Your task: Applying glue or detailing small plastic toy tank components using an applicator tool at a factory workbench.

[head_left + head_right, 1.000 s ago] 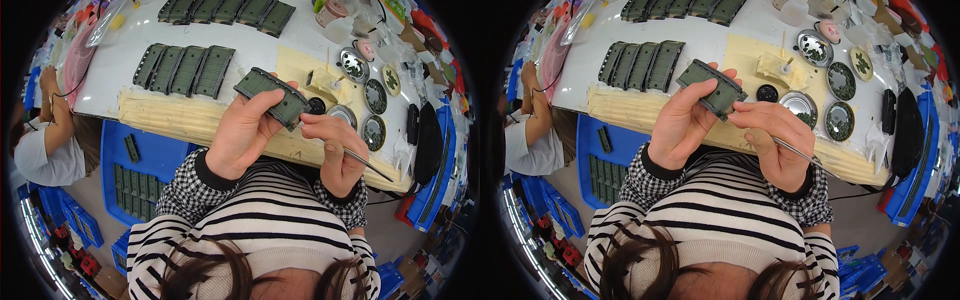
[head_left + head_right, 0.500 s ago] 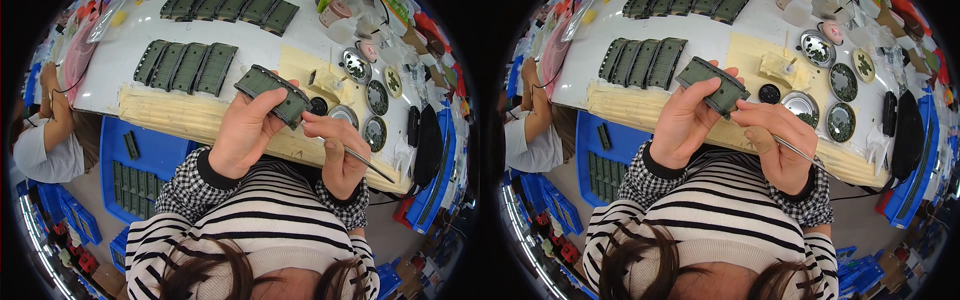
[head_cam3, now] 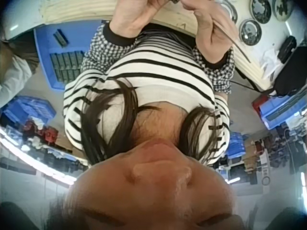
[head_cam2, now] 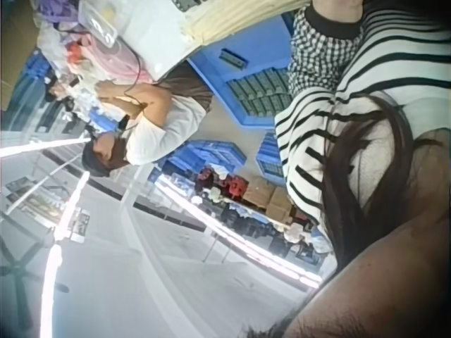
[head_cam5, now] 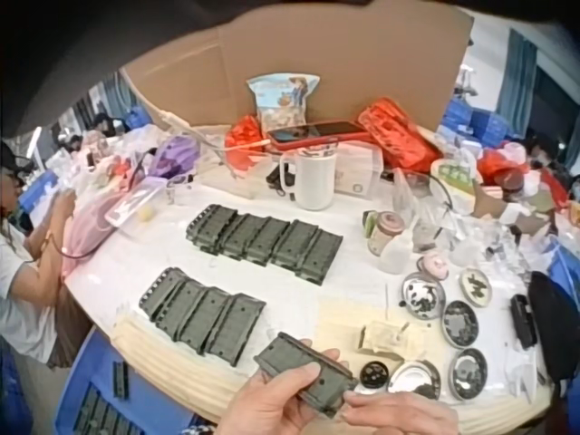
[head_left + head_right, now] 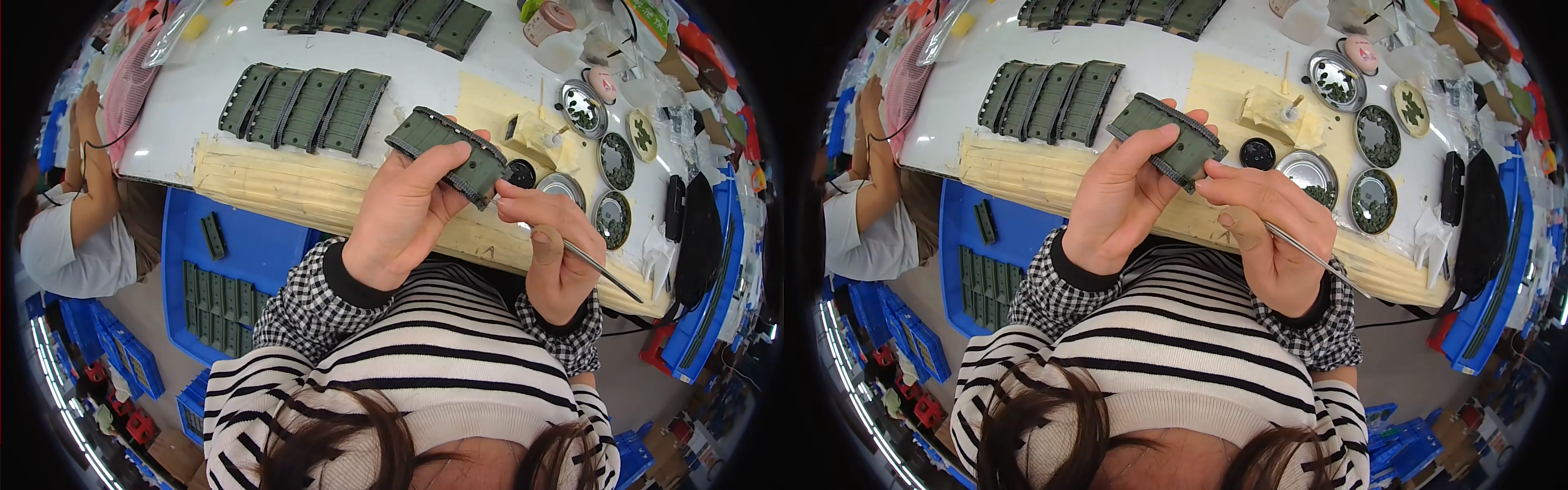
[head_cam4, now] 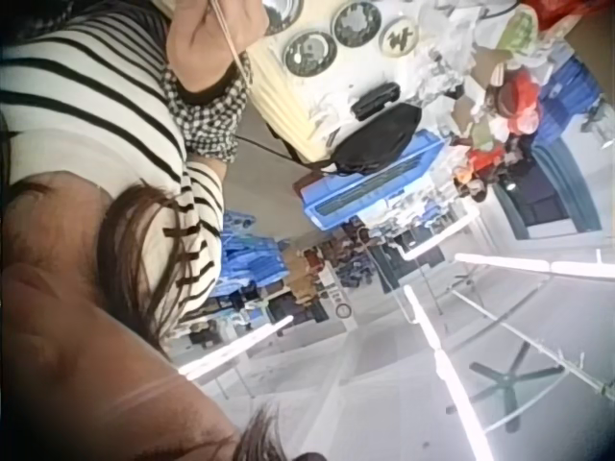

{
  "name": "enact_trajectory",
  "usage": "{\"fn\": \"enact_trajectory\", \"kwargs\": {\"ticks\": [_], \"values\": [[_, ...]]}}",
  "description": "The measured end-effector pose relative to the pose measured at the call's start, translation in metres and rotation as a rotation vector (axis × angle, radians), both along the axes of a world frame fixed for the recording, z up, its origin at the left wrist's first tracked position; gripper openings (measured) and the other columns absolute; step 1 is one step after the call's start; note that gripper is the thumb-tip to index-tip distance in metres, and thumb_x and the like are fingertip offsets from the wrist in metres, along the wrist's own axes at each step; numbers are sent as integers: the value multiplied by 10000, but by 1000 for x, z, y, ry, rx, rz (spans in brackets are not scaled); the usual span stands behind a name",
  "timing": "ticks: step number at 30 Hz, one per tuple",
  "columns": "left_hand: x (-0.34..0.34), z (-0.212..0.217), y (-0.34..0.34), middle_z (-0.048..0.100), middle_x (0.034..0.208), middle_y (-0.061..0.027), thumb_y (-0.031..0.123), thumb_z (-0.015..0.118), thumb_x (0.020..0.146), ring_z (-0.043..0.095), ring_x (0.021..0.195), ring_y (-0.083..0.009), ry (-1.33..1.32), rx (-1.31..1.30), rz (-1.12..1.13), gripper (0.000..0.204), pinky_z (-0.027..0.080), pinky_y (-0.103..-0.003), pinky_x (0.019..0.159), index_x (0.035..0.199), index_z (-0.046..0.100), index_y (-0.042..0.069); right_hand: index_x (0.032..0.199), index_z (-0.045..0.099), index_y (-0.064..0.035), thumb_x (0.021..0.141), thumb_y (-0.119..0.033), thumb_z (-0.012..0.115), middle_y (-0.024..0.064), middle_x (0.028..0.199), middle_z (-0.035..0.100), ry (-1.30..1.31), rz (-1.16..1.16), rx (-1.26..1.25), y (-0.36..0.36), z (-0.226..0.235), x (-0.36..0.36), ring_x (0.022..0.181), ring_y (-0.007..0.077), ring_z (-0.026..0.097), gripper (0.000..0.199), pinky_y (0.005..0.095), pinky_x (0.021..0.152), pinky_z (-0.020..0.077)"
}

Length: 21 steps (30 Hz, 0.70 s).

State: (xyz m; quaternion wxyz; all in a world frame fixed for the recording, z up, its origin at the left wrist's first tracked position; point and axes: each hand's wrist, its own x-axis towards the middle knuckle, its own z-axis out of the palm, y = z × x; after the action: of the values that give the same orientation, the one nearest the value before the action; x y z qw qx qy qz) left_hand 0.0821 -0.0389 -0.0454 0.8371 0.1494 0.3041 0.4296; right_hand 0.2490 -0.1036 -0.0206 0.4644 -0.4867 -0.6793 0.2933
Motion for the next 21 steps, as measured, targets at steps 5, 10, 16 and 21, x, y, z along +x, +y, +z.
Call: {"fn": "enact_trajectory", "kwargs": {"ticks": [5,10,16,21], "values": [[1,2,1,554,1232,-137,86,549,934,575,1148,-249,11,-8,-10,263,537,-331,899,1183,480,39,1011,686,25,857,11,588,201,1020,684,11,-5,1,-1,-2,1,884,251,678,182,293,772,522],[2,3,1,556,1232,-132,87,550,933,577,1145,-245,-7,-27,8,255,535,-324,901,1177,489,39,1023,685,16,864,0,587,201,1034,681,-21,-3,15,0,-2,1,878,243,678,188,288,768,524],[3,-1,-1,561,1229,-129,89,556,932,574,1148,-237,-79,-55,6,253,537,-311,900,1173,496,36,1027,675,27,895,-51,579,210,1041,677,-11,13,55,0,-7,4,899,263,679,181,307,789,533],[3,2,-1,564,1235,-134,89,558,932,574,1146,-228,-95,-77,-2,251,538,-300,903,1168,498,30,1031,662,37,911,-64,556,216,1045,674,-16,6,102,-2,-13,5,927,286,678,189,332,816,539]]}}
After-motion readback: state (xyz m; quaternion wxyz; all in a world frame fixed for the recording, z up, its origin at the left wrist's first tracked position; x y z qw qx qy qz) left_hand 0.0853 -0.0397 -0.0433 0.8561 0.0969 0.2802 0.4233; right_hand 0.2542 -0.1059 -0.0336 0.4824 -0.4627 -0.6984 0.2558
